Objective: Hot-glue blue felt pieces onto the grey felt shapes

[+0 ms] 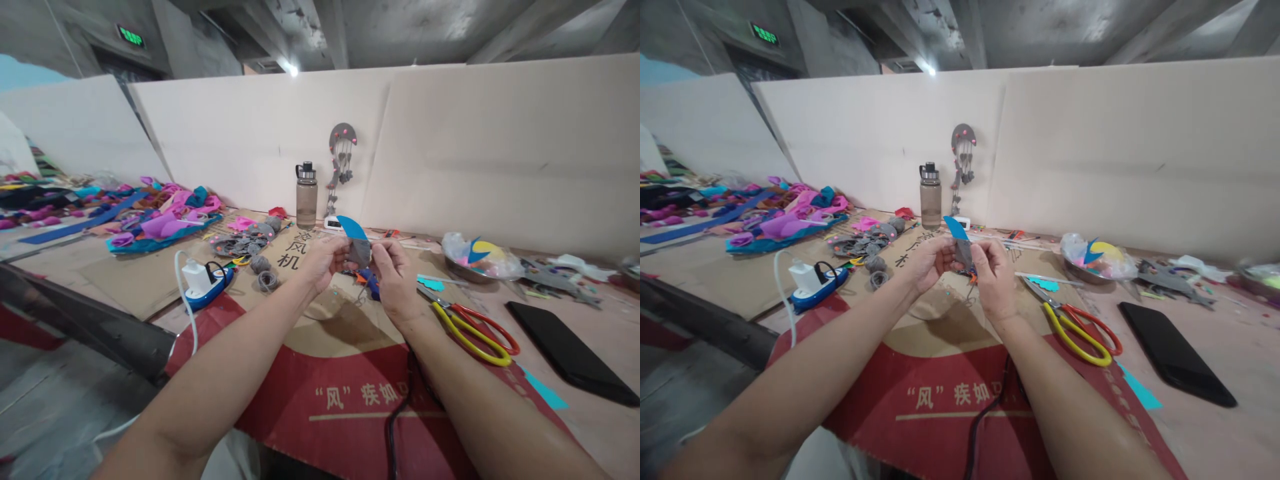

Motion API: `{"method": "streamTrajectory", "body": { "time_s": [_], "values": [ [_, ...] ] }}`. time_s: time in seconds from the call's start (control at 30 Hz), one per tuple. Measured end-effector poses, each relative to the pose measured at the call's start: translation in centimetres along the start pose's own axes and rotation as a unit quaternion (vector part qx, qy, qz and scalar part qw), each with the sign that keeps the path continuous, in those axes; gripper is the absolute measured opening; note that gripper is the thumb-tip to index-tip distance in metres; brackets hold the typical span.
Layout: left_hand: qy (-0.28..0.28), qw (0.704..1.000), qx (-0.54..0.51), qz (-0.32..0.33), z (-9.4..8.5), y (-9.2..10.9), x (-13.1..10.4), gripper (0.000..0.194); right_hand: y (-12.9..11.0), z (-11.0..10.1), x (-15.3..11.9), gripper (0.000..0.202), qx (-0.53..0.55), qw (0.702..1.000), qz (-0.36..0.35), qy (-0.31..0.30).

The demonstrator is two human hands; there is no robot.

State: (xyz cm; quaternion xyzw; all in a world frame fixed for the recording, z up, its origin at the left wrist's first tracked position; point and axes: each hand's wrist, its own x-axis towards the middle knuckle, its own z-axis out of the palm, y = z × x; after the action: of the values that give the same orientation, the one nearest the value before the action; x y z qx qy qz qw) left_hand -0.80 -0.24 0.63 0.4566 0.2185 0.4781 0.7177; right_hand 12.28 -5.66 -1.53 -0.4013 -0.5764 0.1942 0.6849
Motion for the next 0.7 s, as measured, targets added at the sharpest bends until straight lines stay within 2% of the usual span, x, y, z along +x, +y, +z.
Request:
{"method": "streamTrajectory", "body": {
  "time_s": [0.2,0.37,0.53,0.7],
  "values": [
    [-0.019,1.0,-0.024,-0.002,0.0,0.2,-0.1,0.009,0.6,-0.1,0.4,0.027,0.028,0.999,0.019,0.029],
    [-0.049,0.998,-0.029,-0.028,-0.5,0.5,0.0,0.013,0.8,0.2,0.6,0.026,0.124,0.989,0.08,0.029],
    [-0.044,0.999,-0.013,-0.007,-0.6,0.4,0.1,0.014,-0.3,0.8,0.8,0.035,0.172,0.973,0.144,0.045],
    [-0.027,0.999,-0.018,0.0,-0.3,0.2,0.2,0.017,-0.8,0.9,0.9,0.04,0.202,0.963,0.171,0.055]
  ]
}}
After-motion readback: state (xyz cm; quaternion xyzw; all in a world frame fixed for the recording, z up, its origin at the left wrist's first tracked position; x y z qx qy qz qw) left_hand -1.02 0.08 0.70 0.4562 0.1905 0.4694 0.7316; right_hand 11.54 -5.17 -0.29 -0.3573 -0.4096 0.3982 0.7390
